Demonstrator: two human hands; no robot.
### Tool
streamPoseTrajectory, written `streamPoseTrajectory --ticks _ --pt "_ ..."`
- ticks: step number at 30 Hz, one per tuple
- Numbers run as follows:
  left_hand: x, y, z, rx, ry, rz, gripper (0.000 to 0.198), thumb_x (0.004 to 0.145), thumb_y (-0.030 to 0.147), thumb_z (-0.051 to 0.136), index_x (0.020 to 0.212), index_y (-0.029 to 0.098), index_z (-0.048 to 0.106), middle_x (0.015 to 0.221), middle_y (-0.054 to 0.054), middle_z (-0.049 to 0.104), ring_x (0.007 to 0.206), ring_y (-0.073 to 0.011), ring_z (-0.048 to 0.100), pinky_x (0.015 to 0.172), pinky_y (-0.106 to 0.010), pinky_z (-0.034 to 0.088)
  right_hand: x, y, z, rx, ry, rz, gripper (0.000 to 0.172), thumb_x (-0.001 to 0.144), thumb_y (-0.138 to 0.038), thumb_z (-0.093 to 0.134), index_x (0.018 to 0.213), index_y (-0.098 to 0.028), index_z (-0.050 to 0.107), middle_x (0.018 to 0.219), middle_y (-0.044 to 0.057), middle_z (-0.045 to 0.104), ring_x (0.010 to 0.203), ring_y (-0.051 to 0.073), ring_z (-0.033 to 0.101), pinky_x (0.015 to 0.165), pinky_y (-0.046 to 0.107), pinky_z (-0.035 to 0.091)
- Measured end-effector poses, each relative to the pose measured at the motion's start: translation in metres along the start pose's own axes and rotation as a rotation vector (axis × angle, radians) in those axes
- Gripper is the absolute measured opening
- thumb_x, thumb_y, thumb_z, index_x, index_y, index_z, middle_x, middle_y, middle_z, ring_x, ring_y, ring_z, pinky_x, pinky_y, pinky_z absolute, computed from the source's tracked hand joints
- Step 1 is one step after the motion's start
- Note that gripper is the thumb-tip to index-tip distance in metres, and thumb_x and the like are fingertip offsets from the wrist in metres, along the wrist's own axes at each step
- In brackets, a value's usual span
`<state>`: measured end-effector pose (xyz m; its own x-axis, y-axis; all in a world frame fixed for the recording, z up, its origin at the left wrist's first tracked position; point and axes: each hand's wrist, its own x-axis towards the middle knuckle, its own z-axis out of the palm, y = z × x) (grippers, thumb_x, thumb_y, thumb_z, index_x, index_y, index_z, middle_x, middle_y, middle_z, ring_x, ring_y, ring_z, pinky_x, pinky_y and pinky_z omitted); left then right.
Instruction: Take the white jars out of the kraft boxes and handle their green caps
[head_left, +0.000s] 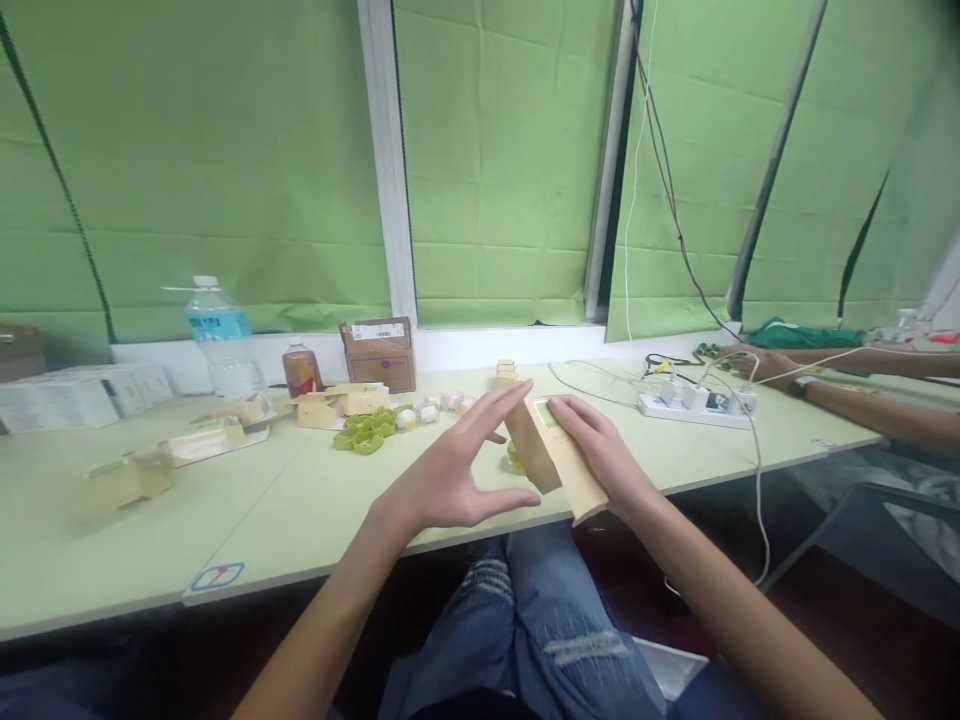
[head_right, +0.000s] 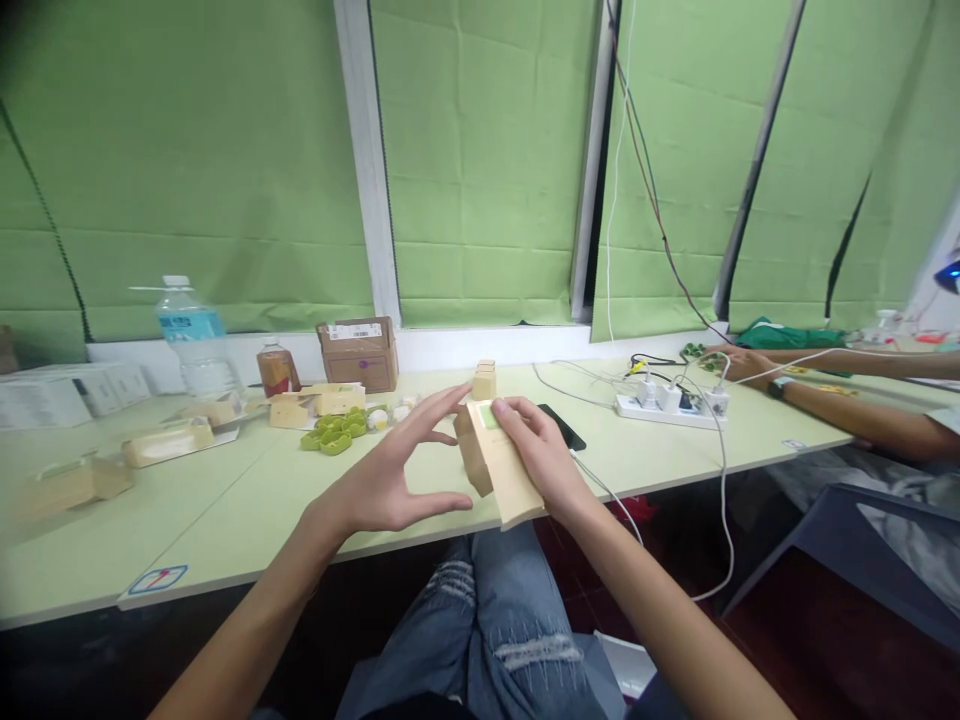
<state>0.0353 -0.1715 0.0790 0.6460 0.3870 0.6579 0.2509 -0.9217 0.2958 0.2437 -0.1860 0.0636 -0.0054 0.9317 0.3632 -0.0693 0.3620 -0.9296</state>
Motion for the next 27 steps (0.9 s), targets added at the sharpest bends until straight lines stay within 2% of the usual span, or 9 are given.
streamPoseTrajectory --ticks 4,9,11,13,15,18,21,24,27 --pt "0.002 0.0 0.018 0.068 -0.043 -0.124 0.088 0.082 0.037 0.08 0.158 0.037 0.036 0.166 -0.01 0.032 0.15 -0.0353 0.038 0.119 -0.055 0.042 0.009 0.011 -0.002 0.095 -0.004 0.192 0.041 0.085 -0.059 0.069 0.097 -0.02 0.068 0.089 0.004 0.071 0.077 0.019 0.063 0.063 0.028 0.05" --pt "0.006 -0.008 0.028 -0.046 0.068 -0.207 0.063 0.083 0.046 0.077 0.141 0.03 0.057 0.149 -0.013 0.05 0.135 -0.0318 0.053 0.097 -0.043 0.059 0.014 0.022 -0.001 0.172 -0.19 0.231 0.052 0.092 -0.067 0.053 0.103 -0.019 0.068 0.091 0.01 0.071 0.073 0.022 0.067 0.062 0.035 0.058" --pt "0.006 -0.016 0.024 -0.097 0.147 -0.309 0.057 0.086 0.052 0.072 0.135 0.026 0.06 0.141 -0.014 0.056 0.125 -0.0296 0.058 0.082 -0.036 0.061 0.018 0.031 -0.003 0.097 -0.161 0.172 0.055 0.092 -0.07 0.05 0.104 -0.019 0.068 0.094 0.011 0.071 0.071 0.023 0.068 0.06 0.039 0.06" --pt "0.005 -0.03 0.02 -0.152 0.185 -0.436 0.05 0.092 0.056 0.061 0.129 0.022 0.063 0.128 -0.013 0.064 0.113 -0.0269 0.063 0.074 -0.032 0.059 0.023 0.045 -0.006 -0.117 -0.021 -0.014 0.048 0.091 -0.065 0.056 0.1 -0.019 0.068 0.1 0.01 0.07 0.078 0.023 0.068 0.061 0.038 0.06" --pt "0.001 -0.047 0.018 -0.197 0.198 -0.568 0.048 0.098 0.058 0.048 0.118 0.019 0.066 0.114 -0.011 0.069 0.103 -0.0253 0.065 0.073 -0.031 0.054 0.028 0.063 -0.009 -0.418 0.063 -0.234 0.039 0.09 -0.059 0.062 0.097 -0.021 0.069 0.107 0.01 0.069 0.094 0.025 0.066 0.072 0.038 0.06" --pt "-0.007 -0.069 0.021 -0.157 0.164 -0.758 0.049 0.097 0.059 0.042 0.098 0.017 0.066 0.1 -0.009 0.071 0.094 -0.0247 0.064 0.074 -0.031 0.048 0.034 0.09 -0.014 -0.688 0.024 -0.39 0.039 0.087 -0.051 0.07 0.116 -0.025 0.069 0.124 0.011 0.065 0.118 0.03 0.058 0.097 0.048 0.054" --pt "-0.012 -0.08 0.026 -0.045 0.09 -0.876 0.049 0.088 0.066 0.052 0.089 0.017 0.06 0.089 -0.006 0.068 0.083 -0.0231 0.062 0.071 -0.03 0.043 0.038 0.109 -0.016 -0.771 -0.042 -0.42 0.053 0.087 -0.046 0.073 0.134 -0.025 0.061 0.134 0.013 0.062 0.127 0.032 0.054 0.11 0.052 0.043" --pt "-0.012 -0.081 0.029 -0.012 0.066 -0.914 0.054 0.077 0.072 0.063 0.088 0.019 0.056 0.086 -0.003 0.065 0.078 -0.0217 0.06 0.067 -0.029 0.041 0.04 0.115 -0.015 -0.782 -0.104 -0.353 0.052 0.089 -0.042 0.071 0.135 -0.019 0.061 0.117 0.014 0.069 0.11 0.03 0.062 0.098 0.048 0.049" --pt "-0.009 -0.08 0.03 -0.002 0.035 -0.922 0.059 0.07 0.075 0.068 0.086 0.02 0.053 0.084 -0.003 0.062 0.076 -0.0218 0.059 0.065 -0.029 0.039 0.041 0.109 -0.014 -0.71 -0.096 -0.27 0.041 0.09 -0.042 0.069 0.121 -0.015 0.068 0.105 0.012 0.072 0.093 0.025 0.064 0.087 0.042 0.052"
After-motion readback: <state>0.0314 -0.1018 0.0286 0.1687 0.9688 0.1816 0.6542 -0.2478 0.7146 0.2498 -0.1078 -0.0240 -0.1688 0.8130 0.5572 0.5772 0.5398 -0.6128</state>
